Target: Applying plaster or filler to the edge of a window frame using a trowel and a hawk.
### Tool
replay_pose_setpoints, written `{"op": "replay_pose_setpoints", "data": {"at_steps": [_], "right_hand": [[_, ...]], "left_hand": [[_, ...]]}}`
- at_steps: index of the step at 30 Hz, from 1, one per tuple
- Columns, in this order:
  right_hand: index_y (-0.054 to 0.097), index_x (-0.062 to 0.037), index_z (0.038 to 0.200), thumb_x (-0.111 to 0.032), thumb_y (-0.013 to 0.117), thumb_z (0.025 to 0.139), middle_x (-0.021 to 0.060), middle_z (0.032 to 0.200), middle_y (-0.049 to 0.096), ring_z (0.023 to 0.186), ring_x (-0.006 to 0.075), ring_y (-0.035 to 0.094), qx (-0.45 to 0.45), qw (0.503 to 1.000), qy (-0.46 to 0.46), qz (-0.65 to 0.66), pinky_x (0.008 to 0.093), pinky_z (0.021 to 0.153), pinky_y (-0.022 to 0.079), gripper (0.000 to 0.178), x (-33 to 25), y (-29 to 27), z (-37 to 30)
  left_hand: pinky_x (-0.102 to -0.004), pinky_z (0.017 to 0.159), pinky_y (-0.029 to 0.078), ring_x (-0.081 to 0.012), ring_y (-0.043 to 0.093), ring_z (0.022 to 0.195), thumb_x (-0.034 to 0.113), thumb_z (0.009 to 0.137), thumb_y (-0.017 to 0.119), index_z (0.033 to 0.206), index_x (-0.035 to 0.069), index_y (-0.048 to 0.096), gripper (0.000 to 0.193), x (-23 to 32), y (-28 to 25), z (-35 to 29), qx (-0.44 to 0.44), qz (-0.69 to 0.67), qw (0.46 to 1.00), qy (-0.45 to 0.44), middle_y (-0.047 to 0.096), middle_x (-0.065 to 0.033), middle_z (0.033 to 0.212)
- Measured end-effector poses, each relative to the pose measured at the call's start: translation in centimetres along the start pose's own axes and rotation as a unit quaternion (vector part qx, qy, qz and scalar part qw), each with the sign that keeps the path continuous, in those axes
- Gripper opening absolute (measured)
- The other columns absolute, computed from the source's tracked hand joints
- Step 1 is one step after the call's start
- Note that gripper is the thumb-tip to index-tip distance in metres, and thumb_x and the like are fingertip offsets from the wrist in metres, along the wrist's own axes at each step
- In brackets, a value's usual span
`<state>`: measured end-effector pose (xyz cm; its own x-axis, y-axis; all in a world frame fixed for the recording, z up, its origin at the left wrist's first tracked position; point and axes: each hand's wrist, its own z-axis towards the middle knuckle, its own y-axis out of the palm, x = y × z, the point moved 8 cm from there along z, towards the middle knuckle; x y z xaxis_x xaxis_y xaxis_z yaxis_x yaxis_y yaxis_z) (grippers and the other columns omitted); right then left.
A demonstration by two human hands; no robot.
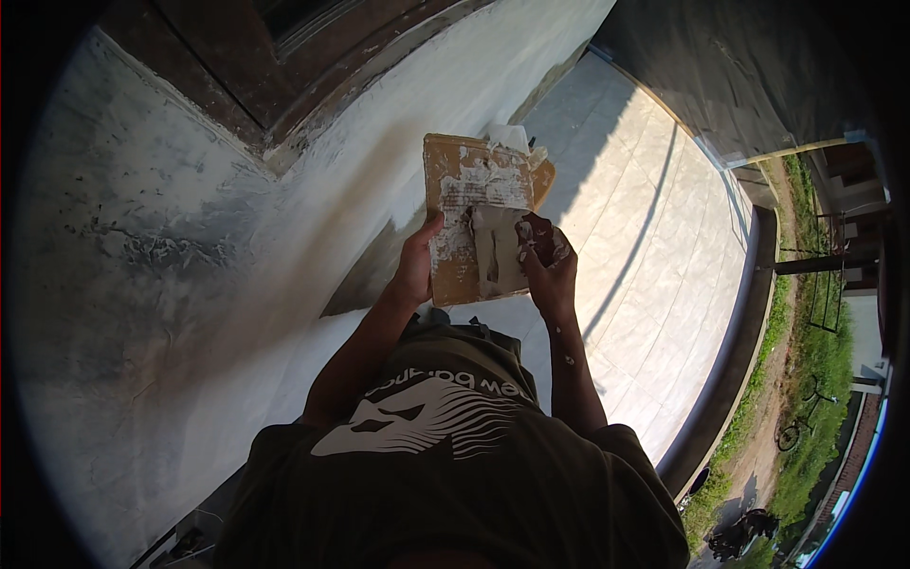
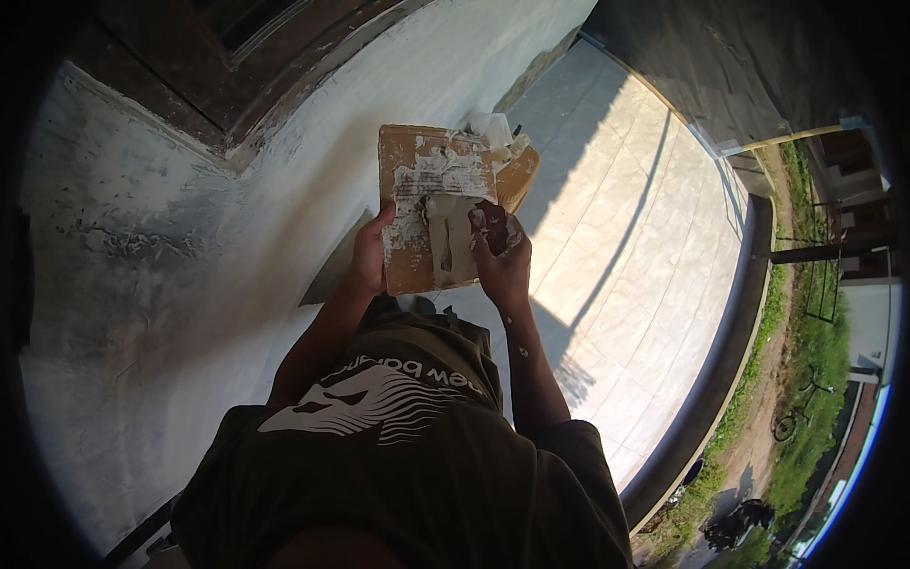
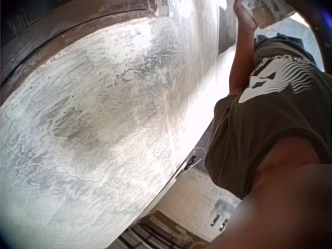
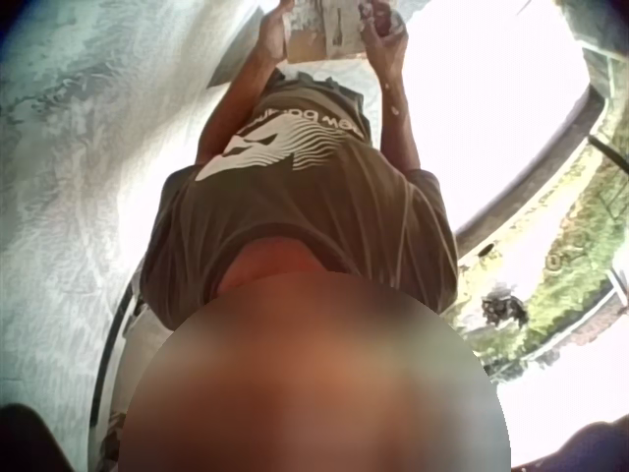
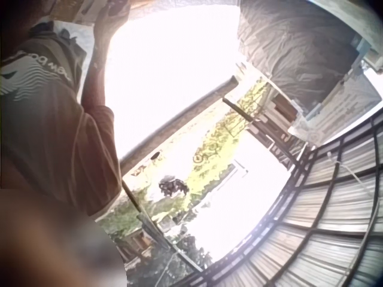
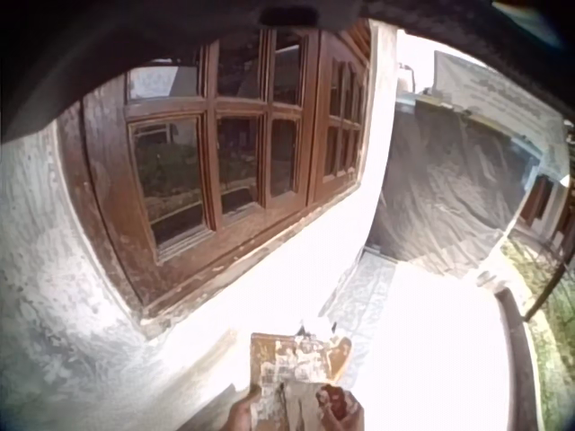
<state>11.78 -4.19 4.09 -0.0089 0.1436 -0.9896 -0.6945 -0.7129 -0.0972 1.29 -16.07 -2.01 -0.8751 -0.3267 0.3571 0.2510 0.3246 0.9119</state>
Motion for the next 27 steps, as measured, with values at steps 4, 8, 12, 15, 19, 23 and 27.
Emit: {"op": "replay_pose_setpoints", "data": {"at_steps": [4, 8, 12, 15, 19, 23, 27], "right_hand": [[0.054, 0.0024, 0.114, 0.001, 0.05, 0.082, 0.004, 0.096, 0.063, 0.08, 0.0076, 0.057, -0.014, 0.984, 0.118, 0.133, 0.0227, 0.069, 0.046, 0.032, 1.4, 0.9, -0.1], [0.055, 0.0017, 0.112, 0.002, 0.048, 0.081, 0.0046, 0.096, 0.063, 0.081, 0.0082, 0.057, -0.001, 0.985, 0.113, 0.133, 0.0227, 0.07, 0.045, 0.031, 1.0, -0.4, 0.6], [0.055, 0.0024, 0.109, 0.0, 0.05, 0.082, 0.003, 0.091, 0.063, 0.077, 0.0088, 0.056, 0.074, 0.992, 0.013, 0.096, 0.0227, 0.066, 0.045, 0.028, -0.7, -1.7, 1.0], [0.057, 0.0019, 0.108, -0.002, 0.052, 0.083, 0.0024, 0.088, 0.063, 0.072, 0.0074, 0.054, 0.013, 0.997, 0.065, -0.025, 0.0218, 0.064, 0.044, 0.026, 0.5, -0.5, 1.0], [0.054, 0.0019, 0.116, -0.001, 0.05, 0.084, 0.0045, 0.102, 0.062, 0.088, 0.0074, 0.055, -0.039, 0.989, 0.109, 0.095, 0.0209, 0.074, 0.043, 0.032, 1.3, 1.1, 0.3], [0.056, 0.0024, 0.112, -0.001, 0.052, 0.084, 0.0086, 0.098, 0.064, 0.084, 0.0126, 0.059, 0.05, 0.997, -0.058, 0.033, 0.0265, 0.07, 0.047, 0.028, -2.8, 0.2, 0.3], [0.06, -0.0025, 0.107, 0.007, 0.054, 0.075, 0.0172, 0.094, 0.062, 0.086, 0.0345, 0.06, -0.028, 0.934, -0.224, -0.276, 0.0388, 0.075, 0.049, 0.034, -7.1, 2.5, -0.6]], "left_hand": [[-0.0436, 0.093, 0.044, -0.0263, 0.055, 0.108, 0.032, 0.095, 0.037, 0.129, 0.006, 0.041, 0.043, -0.8, -1.2, 0.6, 0.024, 0.0, 0.999, -0.026, 0.053, -0.0108, 0.121], [-0.0438, 0.092, 0.045, -0.0271, 0.055, 0.107, 0.032, 0.095, 0.037, 0.129, 0.005, 0.041, 0.043, -0.5, 0.1, -0.2, 0.01, -0.026, 0.999, -0.028, 0.054, -0.0114, 0.119], [-0.0442, 0.092, 0.045, -0.0273, 0.055, 0.107, 0.033, 0.095, 0.036, 0.129, 0.005, 0.041, 0.044, -0.2, 0.1, -0.3, 0.016, -0.012, 1.0, -0.007, 0.053, -0.0116, 0.12], [-0.0443, 0.092, 0.044, -0.027, 0.055, 0.107, 0.032, 0.095, 0.036, 0.131, 0.006, 0.039, 0.045, -0.2, -0.1, -0.3, 0.023, 0.004, 1.0, 0.003, 0.052, -0.0116, 0.121], [-0.0444, 0.093, 0.044, -0.0276, 0.054, 0.108, 0.033, 0.095, 0.037, 0.131, 0.006, 0.039, 0.045, -0.2, -0.4, -0.1, 0.041, 0.009, 0.999, 0.009, 0.052, -0.012, 0.122], [-0.0447, 0.094, 0.043, -0.0284, 0.054, 0.109, 0.034, 0.095, 0.036, 0.129, 0.005, 0.041, 0.045, -0.5, -1.3, 0.2, 0.043, -0.005, 0.999, 0.013, 0.053, -0.013, 0.122], [-0.0444, 0.094, 0.043, -0.0287, 0.054, 0.108, 0.034, 0.095, 0.036, 0.129, 0.004, 0.041, 0.045, -0.7, -1.2, 0.4, 0.026, -0.031, 0.999, 0.001, 0.053, -0.0138, 0.122]]}}
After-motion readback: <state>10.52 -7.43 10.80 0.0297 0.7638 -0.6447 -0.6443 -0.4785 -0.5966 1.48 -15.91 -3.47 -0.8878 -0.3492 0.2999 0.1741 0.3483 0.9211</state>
